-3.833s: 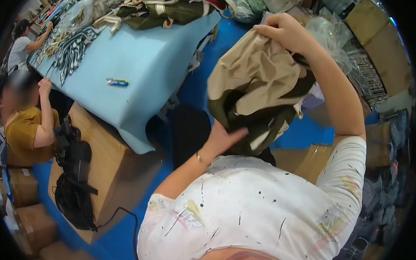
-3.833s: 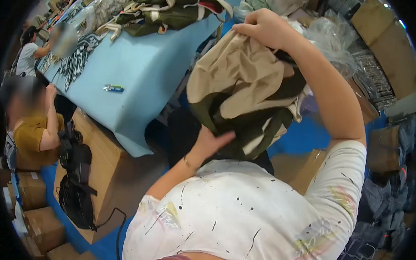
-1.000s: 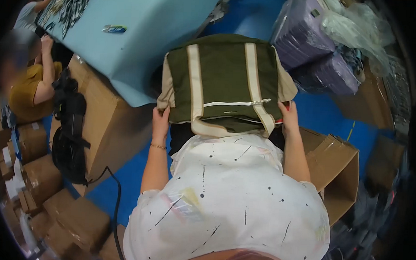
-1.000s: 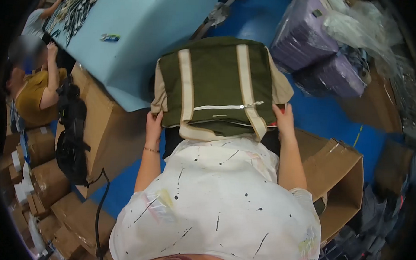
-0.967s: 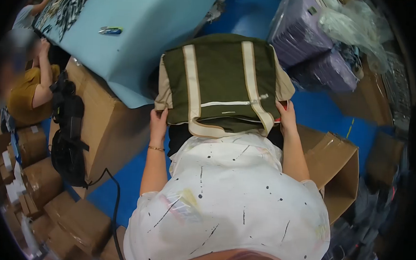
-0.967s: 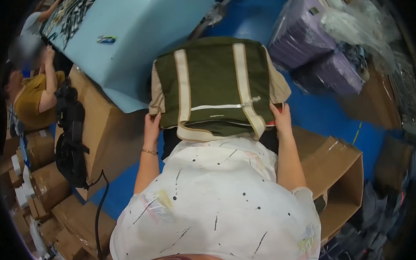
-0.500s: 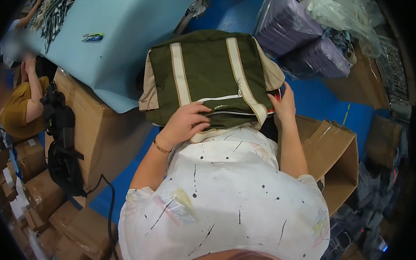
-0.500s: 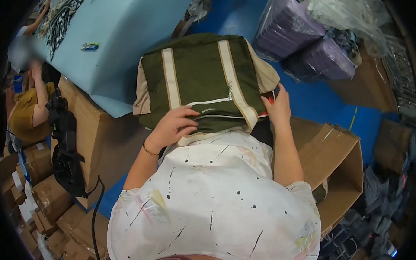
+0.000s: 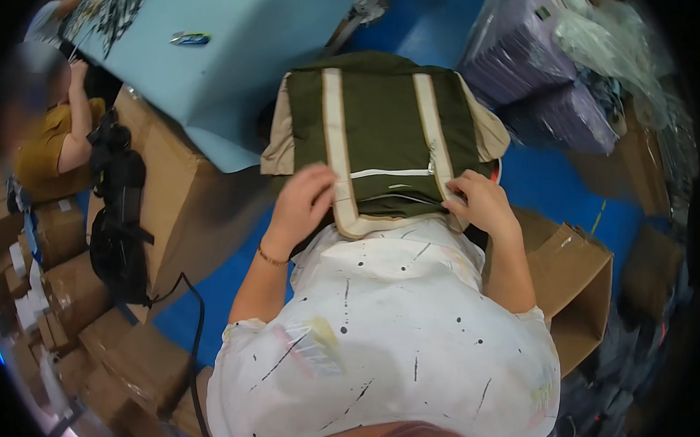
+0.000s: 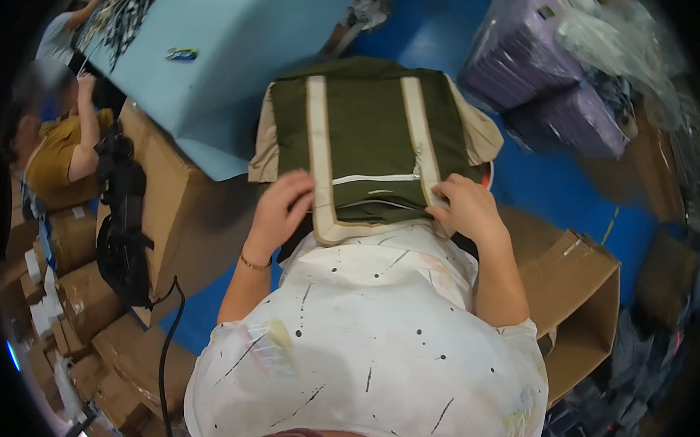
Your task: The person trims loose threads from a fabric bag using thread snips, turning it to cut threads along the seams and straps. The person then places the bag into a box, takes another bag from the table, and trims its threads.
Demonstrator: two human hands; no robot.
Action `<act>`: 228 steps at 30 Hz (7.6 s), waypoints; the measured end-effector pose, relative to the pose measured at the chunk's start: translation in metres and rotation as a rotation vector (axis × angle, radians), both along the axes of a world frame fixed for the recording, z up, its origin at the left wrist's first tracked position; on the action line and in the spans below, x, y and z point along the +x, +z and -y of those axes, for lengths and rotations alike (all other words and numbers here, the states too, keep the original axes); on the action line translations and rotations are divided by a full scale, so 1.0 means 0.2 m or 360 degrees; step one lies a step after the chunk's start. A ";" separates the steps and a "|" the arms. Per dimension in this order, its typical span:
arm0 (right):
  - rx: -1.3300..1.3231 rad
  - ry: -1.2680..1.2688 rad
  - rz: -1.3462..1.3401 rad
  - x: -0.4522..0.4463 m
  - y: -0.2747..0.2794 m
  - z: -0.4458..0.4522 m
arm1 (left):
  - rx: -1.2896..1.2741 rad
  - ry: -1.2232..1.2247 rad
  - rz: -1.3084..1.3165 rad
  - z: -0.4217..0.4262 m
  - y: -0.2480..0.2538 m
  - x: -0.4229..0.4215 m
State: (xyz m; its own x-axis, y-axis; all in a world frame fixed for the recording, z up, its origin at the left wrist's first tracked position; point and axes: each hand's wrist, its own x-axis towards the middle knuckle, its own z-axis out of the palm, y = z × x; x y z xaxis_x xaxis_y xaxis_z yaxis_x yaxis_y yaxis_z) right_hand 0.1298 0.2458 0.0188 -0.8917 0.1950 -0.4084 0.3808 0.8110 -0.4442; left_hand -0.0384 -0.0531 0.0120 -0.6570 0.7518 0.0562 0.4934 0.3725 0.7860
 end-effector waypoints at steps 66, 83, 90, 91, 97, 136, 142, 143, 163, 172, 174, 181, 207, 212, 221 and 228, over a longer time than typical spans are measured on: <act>-0.0688 0.0211 -0.0682 -0.26 -0.34 0.36 | 0.1384 0.0520 0.1553 -0.20 -0.08 -0.10; -0.2423 -0.0305 -0.1126 -0.24 0.32 -0.09 | 0.1161 0.0379 -0.0339 -0.37 0.29 -0.17; -0.2970 -0.0276 -0.0573 -0.20 0.36 0.12 | 0.0617 -0.0442 -0.0584 -0.48 0.48 -0.22; -0.3057 -0.0308 -0.0479 -0.19 0.37 0.12 | 0.0625 -0.0519 -0.0403 -0.50 0.45 -0.21; -0.1976 -0.0112 -0.0343 -0.11 0.18 0.05 | 0.0334 -0.0724 -0.0041 -0.64 0.23 -0.10; -0.0824 0.0046 -0.0646 -0.22 0.40 0.16 | 0.1186 0.0343 0.0609 -0.38 0.22 0.16; -0.2002 -0.0037 -0.0996 -0.22 0.30 0.26 | 0.0810 -0.0088 -0.0724 -0.35 0.44 0.19; -0.2017 -0.0004 -0.1062 -0.23 0.33 0.27 | 0.0749 0.0001 -0.0563 -0.37 0.42 0.19; -0.0186 0.0184 -0.1483 -0.11 0.40 0.35 | 0.0673 -0.0193 -0.0074 -0.33 0.25 0.17; -0.0369 -0.0015 -0.1806 -0.07 0.30 0.31 | 0.0764 0.0047 -0.0611 -0.32 0.27 0.16; -0.0396 0.0015 -0.1868 -0.08 0.30 0.33 | 0.0607 -0.0237 -0.0936 -0.31 0.34 0.18; -0.0358 0.0042 -0.1880 -0.09 0.27 0.39 | 0.0712 -0.0295 -0.0676 -0.31 0.29 0.15; -0.0851 -0.0941 -0.1370 -0.23 0.06 -0.08 | 0.0251 0.0219 -0.1021 0.07 0.19 0.03; -0.0571 -0.0583 -0.1514 -0.16 0.19 0.06 | 0.0172 -0.0305 -0.0894 -0.36 0.18 0.22; -0.0085 0.0096 -0.1834 -0.08 0.16 0.31 | 0.0132 0.0068 -0.0937 -0.45 -0.05 0.13; -0.0237 0.0001 -0.1765 -0.09 0.08 0.32 | 0.0209 -0.0152 -0.0696 -0.38 -0.02 0.08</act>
